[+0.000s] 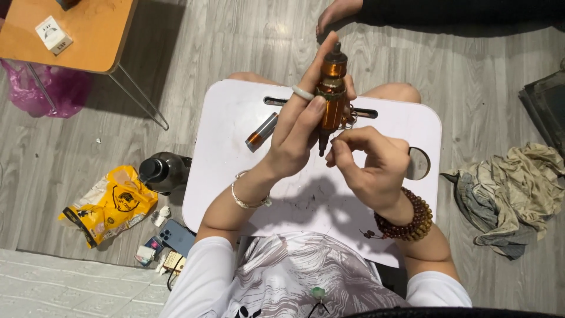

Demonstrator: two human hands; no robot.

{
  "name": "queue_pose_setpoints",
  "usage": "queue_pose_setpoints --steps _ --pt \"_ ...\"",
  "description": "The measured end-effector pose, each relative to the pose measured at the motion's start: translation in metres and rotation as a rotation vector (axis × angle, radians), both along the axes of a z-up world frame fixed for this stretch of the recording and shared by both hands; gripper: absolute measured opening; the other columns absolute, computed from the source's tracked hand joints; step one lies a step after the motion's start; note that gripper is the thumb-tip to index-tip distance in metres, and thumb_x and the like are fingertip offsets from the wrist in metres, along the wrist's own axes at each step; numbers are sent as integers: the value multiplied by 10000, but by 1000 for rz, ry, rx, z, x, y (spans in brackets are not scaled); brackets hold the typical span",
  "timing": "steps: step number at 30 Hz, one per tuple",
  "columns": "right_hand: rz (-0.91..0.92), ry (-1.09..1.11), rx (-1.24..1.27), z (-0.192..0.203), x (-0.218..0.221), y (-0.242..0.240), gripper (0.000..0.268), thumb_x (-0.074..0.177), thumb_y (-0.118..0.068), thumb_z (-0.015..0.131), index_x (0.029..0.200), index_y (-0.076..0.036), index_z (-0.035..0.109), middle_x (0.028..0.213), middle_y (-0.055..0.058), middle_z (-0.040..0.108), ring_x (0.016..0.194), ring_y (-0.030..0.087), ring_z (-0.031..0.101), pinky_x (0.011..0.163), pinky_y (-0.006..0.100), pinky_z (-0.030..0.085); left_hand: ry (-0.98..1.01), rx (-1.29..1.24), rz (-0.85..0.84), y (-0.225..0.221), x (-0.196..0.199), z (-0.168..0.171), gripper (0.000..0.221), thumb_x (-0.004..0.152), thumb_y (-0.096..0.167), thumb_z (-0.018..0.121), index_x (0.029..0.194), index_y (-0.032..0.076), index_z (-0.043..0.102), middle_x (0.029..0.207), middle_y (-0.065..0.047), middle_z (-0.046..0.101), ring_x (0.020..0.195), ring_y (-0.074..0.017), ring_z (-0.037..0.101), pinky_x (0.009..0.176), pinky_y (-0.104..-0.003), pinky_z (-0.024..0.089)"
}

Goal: Assembling a small electronic component by fitting a copper coil onto a cylindrical core and threading fine wires.

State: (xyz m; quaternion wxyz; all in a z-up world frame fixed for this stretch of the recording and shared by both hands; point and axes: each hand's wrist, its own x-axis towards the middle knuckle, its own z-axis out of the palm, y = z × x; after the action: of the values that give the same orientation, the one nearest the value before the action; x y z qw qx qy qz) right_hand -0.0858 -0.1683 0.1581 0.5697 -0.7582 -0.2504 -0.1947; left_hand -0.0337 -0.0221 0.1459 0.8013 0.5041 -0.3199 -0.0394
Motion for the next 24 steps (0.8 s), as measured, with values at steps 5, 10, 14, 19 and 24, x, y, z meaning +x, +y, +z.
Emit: queue_pose_setpoints --steps 5,10,14,19,24 --pt "-10 -37 70 -12 2 3 84 862 139 595 925 83 590 712 111 648 581 157 639 550 228 553 -64 -6 49 -4 0 -4 620 1084 257 358 1652 143 140 1161 -98 587 988 -135 534 919 -288 473" --pt "-55 -86 64 -15 2 4 73 881 119 596 944 85 580 730 120 642 598 156 612 573 241 532 -92 8 86 -7 -2 -6 634 1077 275 366 1656 159 134 1159 -88 582 1048 -160 530 972 -324 463" --pt "-36 -122 -3 -7 5 -3 43 867 90 624 904 88 601 703 118 658 597 171 633 574 244 528 -157 31 119 -6 -3 -5 614 1089 241 347 1652 140 124 1179 -103 578 1075 -176 534 1027 -355 465" --pt "-82 -59 173 -12 4 -20 218 955 34 626 1151 83 546 962 149 637 754 158 636 724 238 574 -362 283 232 -1 -5 -6 581 1126 155 348 1642 129 81 1410 -127 544 922 -141 569 847 -265 545" --pt "-21 12 313 -11 10 -19 207 967 -46 650 1151 2 568 1066 108 634 770 112 607 668 196 561 -591 383 346 -10 -6 -6 595 1111 94 402 1630 83 110 1237 -125 569 997 -217 515 978 -343 489"
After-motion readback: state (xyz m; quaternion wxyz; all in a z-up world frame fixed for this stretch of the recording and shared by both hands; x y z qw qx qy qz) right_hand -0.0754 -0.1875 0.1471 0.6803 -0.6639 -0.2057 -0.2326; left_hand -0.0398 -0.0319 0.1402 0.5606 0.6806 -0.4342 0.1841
